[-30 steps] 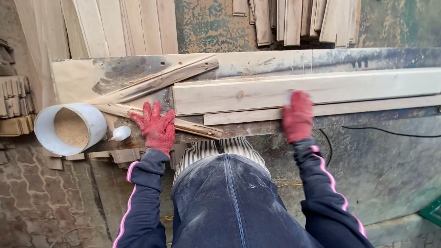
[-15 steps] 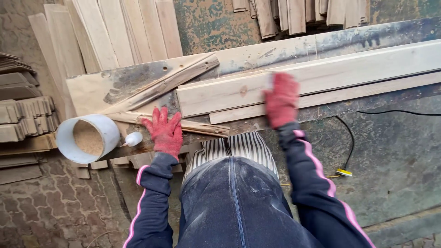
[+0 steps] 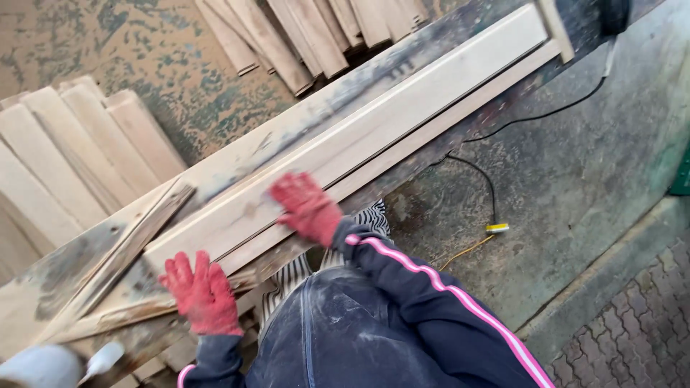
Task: The recorder sands a wooden plank manually and with an angle grinder, applying wood filler to surface imperfections.
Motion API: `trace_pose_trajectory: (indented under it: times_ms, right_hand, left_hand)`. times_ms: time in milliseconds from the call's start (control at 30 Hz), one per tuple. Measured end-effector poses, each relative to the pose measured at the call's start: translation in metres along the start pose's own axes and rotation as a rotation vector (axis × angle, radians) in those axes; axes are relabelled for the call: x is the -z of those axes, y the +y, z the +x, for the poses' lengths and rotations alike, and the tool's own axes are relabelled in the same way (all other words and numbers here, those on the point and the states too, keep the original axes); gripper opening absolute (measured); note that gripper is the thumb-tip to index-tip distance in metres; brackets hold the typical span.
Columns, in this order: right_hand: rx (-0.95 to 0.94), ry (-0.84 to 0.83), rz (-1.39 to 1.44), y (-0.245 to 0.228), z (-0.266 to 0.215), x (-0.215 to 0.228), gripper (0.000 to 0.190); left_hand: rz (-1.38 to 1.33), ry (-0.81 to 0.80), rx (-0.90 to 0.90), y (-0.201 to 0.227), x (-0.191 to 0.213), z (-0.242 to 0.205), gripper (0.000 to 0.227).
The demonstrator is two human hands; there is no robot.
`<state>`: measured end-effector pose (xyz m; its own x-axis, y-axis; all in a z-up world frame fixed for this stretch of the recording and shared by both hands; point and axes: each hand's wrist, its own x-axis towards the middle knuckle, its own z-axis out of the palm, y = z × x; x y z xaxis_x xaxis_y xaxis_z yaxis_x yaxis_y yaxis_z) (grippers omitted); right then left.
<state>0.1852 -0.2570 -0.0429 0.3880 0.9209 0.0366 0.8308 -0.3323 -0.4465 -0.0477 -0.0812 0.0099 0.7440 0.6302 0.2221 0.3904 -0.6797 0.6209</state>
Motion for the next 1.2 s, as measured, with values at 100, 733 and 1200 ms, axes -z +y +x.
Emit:
trace_pose_trajectory:
  times_ms: [100, 733, 1200]
  right_hand:
    - [-0.28, -0.038, -0.169, 0.134, -0.064, 0.039, 0.077]
    - [-0.354, -0.177, -0.088, 0.365, -0.143, 0.17, 0.081]
    - [-0.563, -0.243, -0.292, 0.418, -0.175, 0.196, 0.074]
  left_hand:
    - [0.098, -0.018, -0.019, 0.028, -0.041, 0.006, 0.04]
    - [0.783, -0.7, -0.129, 0.341, -0.361, 0.082, 0.102]
    - [0.739, -0.615, -0.211, 0.315, -0.37, 0.074, 0.103]
